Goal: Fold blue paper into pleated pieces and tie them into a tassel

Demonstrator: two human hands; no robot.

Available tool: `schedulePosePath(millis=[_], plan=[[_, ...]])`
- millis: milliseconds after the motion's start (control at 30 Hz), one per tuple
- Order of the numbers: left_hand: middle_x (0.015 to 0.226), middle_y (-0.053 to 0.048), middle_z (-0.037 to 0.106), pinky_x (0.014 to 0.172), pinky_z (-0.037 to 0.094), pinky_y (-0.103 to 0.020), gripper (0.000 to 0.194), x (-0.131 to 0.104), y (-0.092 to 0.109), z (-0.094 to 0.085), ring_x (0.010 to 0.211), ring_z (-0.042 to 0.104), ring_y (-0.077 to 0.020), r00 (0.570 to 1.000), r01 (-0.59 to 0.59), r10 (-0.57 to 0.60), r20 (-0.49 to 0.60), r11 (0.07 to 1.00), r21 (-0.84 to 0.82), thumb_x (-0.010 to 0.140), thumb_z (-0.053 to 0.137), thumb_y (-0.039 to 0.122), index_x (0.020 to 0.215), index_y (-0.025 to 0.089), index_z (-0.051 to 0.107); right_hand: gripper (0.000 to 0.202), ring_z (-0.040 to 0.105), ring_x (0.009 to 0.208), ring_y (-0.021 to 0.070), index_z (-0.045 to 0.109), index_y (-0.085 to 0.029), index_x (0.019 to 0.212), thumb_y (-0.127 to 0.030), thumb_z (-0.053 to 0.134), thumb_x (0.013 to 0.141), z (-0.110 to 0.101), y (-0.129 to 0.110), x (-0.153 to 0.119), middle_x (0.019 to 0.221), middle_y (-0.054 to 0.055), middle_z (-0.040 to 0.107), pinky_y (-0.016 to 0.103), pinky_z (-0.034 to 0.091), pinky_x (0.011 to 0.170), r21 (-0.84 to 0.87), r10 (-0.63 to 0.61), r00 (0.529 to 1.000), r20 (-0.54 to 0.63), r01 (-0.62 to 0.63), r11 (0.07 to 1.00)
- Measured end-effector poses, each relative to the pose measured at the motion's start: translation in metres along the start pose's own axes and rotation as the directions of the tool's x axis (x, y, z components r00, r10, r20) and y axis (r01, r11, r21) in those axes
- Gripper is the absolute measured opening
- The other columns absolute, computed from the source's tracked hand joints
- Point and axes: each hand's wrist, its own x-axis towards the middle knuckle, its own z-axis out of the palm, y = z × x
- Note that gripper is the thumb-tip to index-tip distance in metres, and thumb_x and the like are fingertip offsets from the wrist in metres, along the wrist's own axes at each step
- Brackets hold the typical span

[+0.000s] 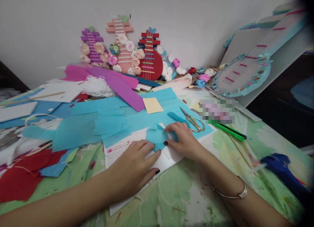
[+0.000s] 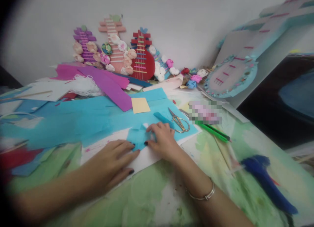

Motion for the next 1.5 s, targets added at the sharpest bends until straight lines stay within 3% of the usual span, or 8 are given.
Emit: schedulePosePath(millis=[300,500,700,1067,1267,1400,1500], plan=[[0.111,-0.015,0.054,0.084,0.042,-0.051,0.033,0.0,-0.001,-0.001,0.101,0.046,-0.0305,0.999,0.021,-0.021,0.039,1.0,-0.003,0.089,0.046,0.029,0.119,0.015,0.054,0.025,0.045,0.099,0.0266,0.06,-0.024,0.099,-0.021,0.067,0.075,0.002,0.001,0.001,0.101,0.005,0.056,0.033,0.028,0.074,0.025,0.008,1.0,-0.006,-0.008,1.0],[0.107,-0.014,0.052,0.084,0.04,-0.048,0.045,0.006,-0.002,-0.001,0.096,0.044,-0.0279,0.998,0.04,-0.039,0.047,0.999,-0.006,0.088,0.047,0.035,0.13,0.017,0.046,0.023,0.046,0.096,0.0248,0.06,-0.023,0.096,-0.019,0.066,0.074,0.002,0.002,0.002,0.097,0.005,0.058,0.035,0.031,0.077,0.052,-0.029,0.999,-0.029,0.03,0.998],[0.106,-0.014,0.05,0.081,0.041,-0.048,0.036,0.011,-0.003,-0.004,0.095,0.044,-0.0287,0.995,0.069,-0.067,0.073,0.997,-0.028,0.085,0.052,0.038,0.116,0.02,0.056,0.023,0.046,0.098,0.0258,0.061,-0.022,0.096,-0.019,0.068,0.074,-0.001,0.0,0.002,0.098,0.005,0.058,0.036,0.031,0.08,0.059,0.002,1.0,-0.006,-0.001,0.998],[0.112,-0.013,0.055,0.086,0.045,-0.045,0.023,0.001,-0.01,-0.016,0.102,0.05,-0.0273,0.999,0.024,-0.014,0.052,0.983,-0.184,0.082,0.059,0.036,0.099,0.019,0.061,0.022,0.046,0.098,0.0262,0.062,-0.021,0.093,-0.021,0.069,0.073,0.0,0.002,0.003,0.097,0.005,0.059,0.036,0.03,0.078,0.08,-0.005,1.0,-0.001,0.005,0.997],[0.113,-0.01,0.056,0.087,0.047,-0.036,0.012,-0.001,-0.014,-0.019,0.102,0.055,-0.0212,0.998,0.043,-0.053,-0.02,0.943,-0.33,0.085,0.056,0.027,0.08,0.018,0.061,0.02,0.046,0.098,0.0264,0.062,-0.02,0.091,-0.018,0.07,0.073,-0.003,-0.002,0.002,0.098,0.006,0.059,0.037,0.03,0.079,0.079,0.018,1.0,0.007,-0.019,0.997],[0.102,-0.009,0.061,0.084,0.048,-0.036,0.012,0.002,-0.017,-0.015,0.097,0.056,-0.0202,0.994,-0.017,-0.016,-0.108,0.955,-0.295,0.086,0.053,0.02,0.094,0.017,0.061,0.012,0.046,0.097,0.0258,0.064,-0.02,0.084,-0.015,0.068,0.074,-0.005,-0.005,0.001,0.096,0.006,0.058,0.038,0.031,0.08,0.048,-0.031,0.999,-0.005,0.032,0.998],[0.099,-0.01,0.063,0.084,0.047,-0.039,0.018,0.004,-0.019,-0.012,0.095,0.057,-0.022,0.994,-0.056,0.035,-0.103,0.977,-0.207,0.086,0.051,0.019,0.101,0.016,0.061,0.013,0.048,0.094,0.0241,0.065,-0.019,0.078,-0.007,0.064,0.074,-0.005,-0.007,0.0,0.091,0.006,0.059,0.037,0.033,0.079,0.043,-0.123,0.992,-0.025,0.124,0.991]])
